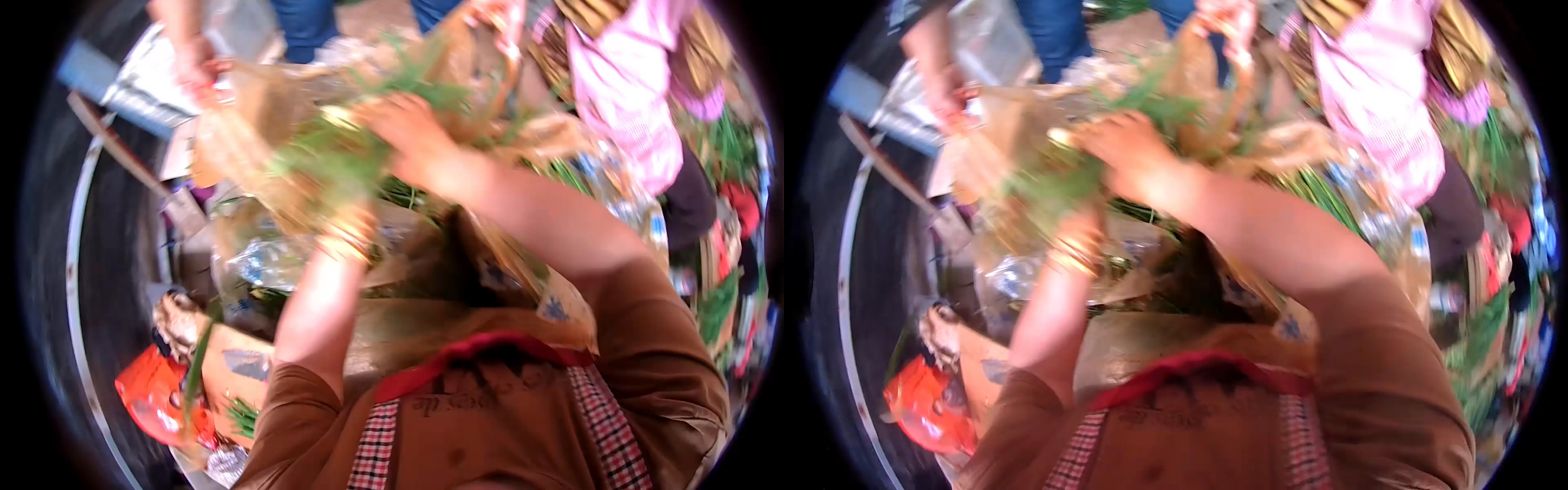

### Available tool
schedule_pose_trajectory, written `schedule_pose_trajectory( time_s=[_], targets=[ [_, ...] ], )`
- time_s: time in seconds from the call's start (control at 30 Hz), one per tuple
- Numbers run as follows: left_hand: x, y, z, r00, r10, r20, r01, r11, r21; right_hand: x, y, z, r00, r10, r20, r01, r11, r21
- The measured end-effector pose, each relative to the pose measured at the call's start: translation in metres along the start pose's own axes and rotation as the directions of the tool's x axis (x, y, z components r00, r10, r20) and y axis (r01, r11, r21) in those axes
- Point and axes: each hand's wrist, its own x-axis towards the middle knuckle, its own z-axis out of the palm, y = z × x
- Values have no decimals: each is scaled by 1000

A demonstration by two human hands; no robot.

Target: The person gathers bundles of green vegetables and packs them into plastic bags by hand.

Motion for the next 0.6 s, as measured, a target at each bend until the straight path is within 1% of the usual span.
schedule_pose_trajectory(
  time_s=[0.03,0.07,0.1,0.13,0.17,0.2,0.23,0.27,0.33,0.37,0.4,0.43,0.47,0.5,0.53,0.57,0.6],
  targets=[
    [16,-5,-4,999,24,39,-30,988,149,32,12,12,919,155,362,-159,987,-19],
    [21,-17,10,967,-160,197,228,892,-391,42,17,18,825,298,480,-263,955,-140],
    [26,-30,24,877,-335,343,471,468,-748,46,14,18,752,471,461,-386,882,-271],
    [31,-41,28,728,-373,576,574,-129,-809,54,23,14,756,446,478,-406,893,-191],
    [17,-26,21,682,-483,549,552,-152,-820,43,34,5,888,368,275,-368,928,-53],
    [13,-47,33,761,-411,501,532,-44,-845,26,29,-58,787,436,436,-522,848,95],
    [2,-53,37,822,-349,451,496,46,-867,0,39,-86,724,560,402,-678,685,265],
    [-5,-43,42,860,-394,325,415,170,-894,-37,71,-93,839,509,189,-525,671,524],
    [-23,-17,46,910,-413,38,228,420,-879,-105,95,-134,808,588,30,-487,639,596],
    [-34,0,45,961,-231,-151,9,574,-819,-142,91,-154,735,657,166,-606,527,596],
    [-44,21,42,949,-14,-314,-223,674,-705,-181,88,-157,648,698,305,-722,437,536],
    [-53,52,29,814,268,-515,-493,787,-371,-220,83,-149,540,722,432,-821,340,459],
    [-63,83,18,589,562,-580,-672,739,34,-255,69,-137,648,568,508,-758,549,352],
    [-68,112,18,540,646,-539,-773,634,-15,-287,59,-115,760,271,590,-364,930,42],
    [-73,139,24,479,720,-502,-853,517,-71,-301,18,-99,744,346,572,-521,836,172],
    [-79,164,38,499,774,-390,-867,446,-224,-297,9,-100,692,331,642,-531,836,141],
    [-84,185,51,495,826,-271,-844,382,-377,-287,2,-105,634,313,707,-539,835,113]
  ],
)
